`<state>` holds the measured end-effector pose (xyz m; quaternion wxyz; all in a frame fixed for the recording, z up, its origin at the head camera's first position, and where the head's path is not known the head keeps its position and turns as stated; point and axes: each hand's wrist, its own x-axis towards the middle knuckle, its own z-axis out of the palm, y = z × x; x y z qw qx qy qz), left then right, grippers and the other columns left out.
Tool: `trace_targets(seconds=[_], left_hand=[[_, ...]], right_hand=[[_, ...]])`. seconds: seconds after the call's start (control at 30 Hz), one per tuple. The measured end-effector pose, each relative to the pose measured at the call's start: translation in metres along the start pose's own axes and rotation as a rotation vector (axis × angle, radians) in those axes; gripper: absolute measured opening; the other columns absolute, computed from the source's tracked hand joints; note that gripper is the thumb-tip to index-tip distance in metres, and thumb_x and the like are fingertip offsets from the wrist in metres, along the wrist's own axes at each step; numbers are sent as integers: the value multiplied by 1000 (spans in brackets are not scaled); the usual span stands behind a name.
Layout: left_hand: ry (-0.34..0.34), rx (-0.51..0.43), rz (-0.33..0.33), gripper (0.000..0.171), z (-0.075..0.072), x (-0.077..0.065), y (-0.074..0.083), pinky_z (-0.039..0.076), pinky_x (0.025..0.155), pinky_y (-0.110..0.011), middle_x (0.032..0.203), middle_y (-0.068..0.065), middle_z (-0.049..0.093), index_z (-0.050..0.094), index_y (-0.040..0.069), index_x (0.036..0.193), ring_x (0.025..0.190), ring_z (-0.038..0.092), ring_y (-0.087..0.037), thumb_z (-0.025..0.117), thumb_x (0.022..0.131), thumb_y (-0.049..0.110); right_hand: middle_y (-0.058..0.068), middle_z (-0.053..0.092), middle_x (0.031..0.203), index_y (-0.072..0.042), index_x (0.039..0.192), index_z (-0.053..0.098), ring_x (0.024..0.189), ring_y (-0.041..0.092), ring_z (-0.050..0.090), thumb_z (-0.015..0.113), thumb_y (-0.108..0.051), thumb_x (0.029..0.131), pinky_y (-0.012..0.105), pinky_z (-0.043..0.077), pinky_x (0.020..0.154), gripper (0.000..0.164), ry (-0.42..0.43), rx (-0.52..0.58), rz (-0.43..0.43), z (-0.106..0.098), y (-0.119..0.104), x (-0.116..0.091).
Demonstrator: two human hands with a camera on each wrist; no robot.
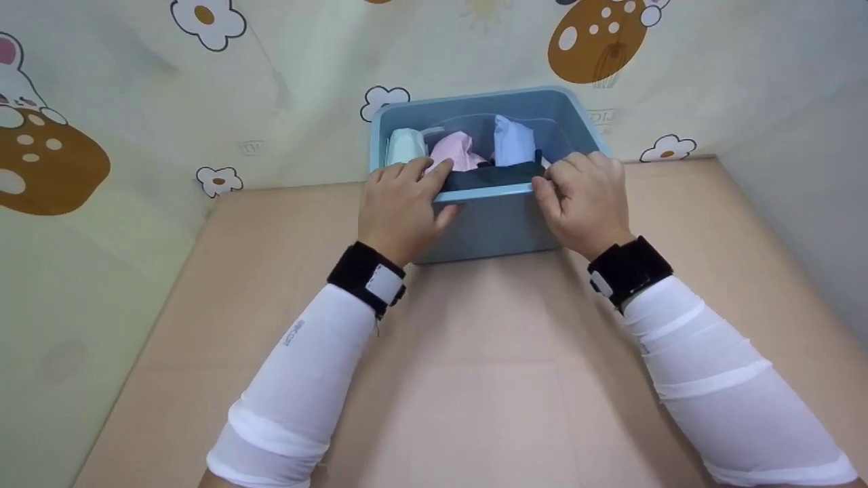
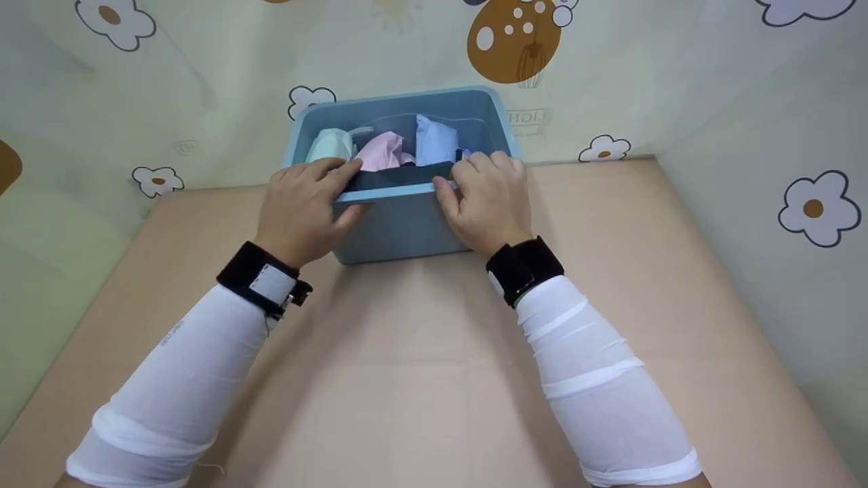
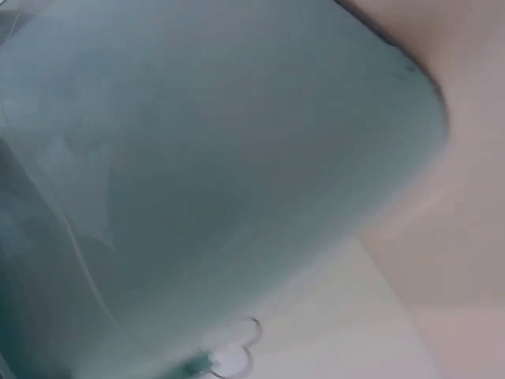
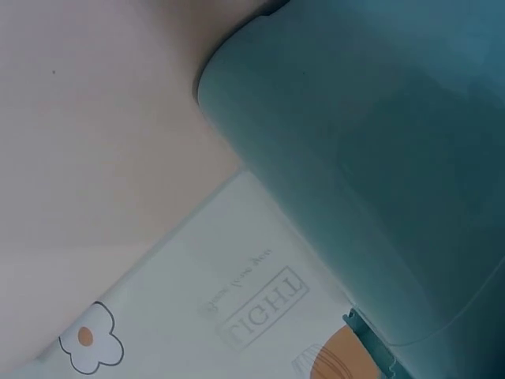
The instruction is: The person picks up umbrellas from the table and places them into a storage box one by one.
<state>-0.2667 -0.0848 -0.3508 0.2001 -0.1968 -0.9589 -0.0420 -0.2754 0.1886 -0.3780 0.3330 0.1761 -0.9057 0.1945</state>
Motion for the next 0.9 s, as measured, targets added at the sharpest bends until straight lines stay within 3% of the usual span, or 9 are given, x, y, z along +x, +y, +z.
trace_targets(seconds=[0.1, 0.23, 0.43, 0.53, 0.63, 0.73, 0.9], left_hand=[[50, -89, -52, 56, 5, -8, -9, 41, 118, -55, 149, -9, 62, 60, 23, 150, 139, 58, -32, 61, 101, 49], [69, -215, -136, 56, 11, -17, -19, 36, 122, -58, 157, -10, 55, 59, 21, 150, 152, 45, -34, 65, 99, 43], [74, -341, -243, 66, 18, -29, -28, 32, 125, -56, 168, -10, 41, 49, 18, 158, 156, 38, -37, 67, 98, 38], [45, -377, -291, 71, 18, -35, -33, 30, 126, -59, 171, -13, 34, 41, 18, 162, 158, 34, -38, 65, 99, 40], [-11, -372, -349, 78, 18, -42, -40, 25, 126, -63, 172, -17, 29, 35, 15, 165, 159, 28, -43, 63, 100, 48], [-74, -336, -400, 86, 21, -51, -48, 21, 127, -65, 172, -21, 24, 29, 12, 166, 159, 23, -48, 61, 99, 56], [-172, -299, -463, 95, 30, -66, -57, 13, 128, -66, 173, -23, 20, 25, 13, 168, 159, 15, -53, 59, 96, 65]], right_hand=[[15, 61, 84, -5, 82, 63, 85, 36, 50, 55, -35, 104, 50, 34, 81, 38, -21, 30, 0, -3, 3, -4], [16, 68, 98, -2, 94, 69, 98, 38, 54, 55, -35, 104, 54, 36, 93, 37, -45, 73, 17, -6, 8, -8], [17, 70, 113, 0, 111, 72, 115, 37, 54, 58, -35, 103, 57, 33, 106, 38, -95, 132, 43, -12, 13, -11], [17, 69, 124, -1, 118, 71, 125, 36, 52, 61, -32, 103, 59, 30, 113, 36, -135, 176, 68, -17, 16, -12], [18, 59, 147, -1, 131, 67, 144, 36, 40, 64, -28, 102, 63, 24, 122, 39, -190, 254, 150, -27, 21, -17], [18, 37, 167, -1, 149, 53, 159, 38, 21, 64, -27, 102, 67, 19, 126, 55, -226, 340, 280, -39, 29, -24], [15, 9, 178, -5, 167, 22, 164, 38, 3, 61, -39, 104, 72, 17, 124, 81, -296, 364, 452, -56, 48, -42]])
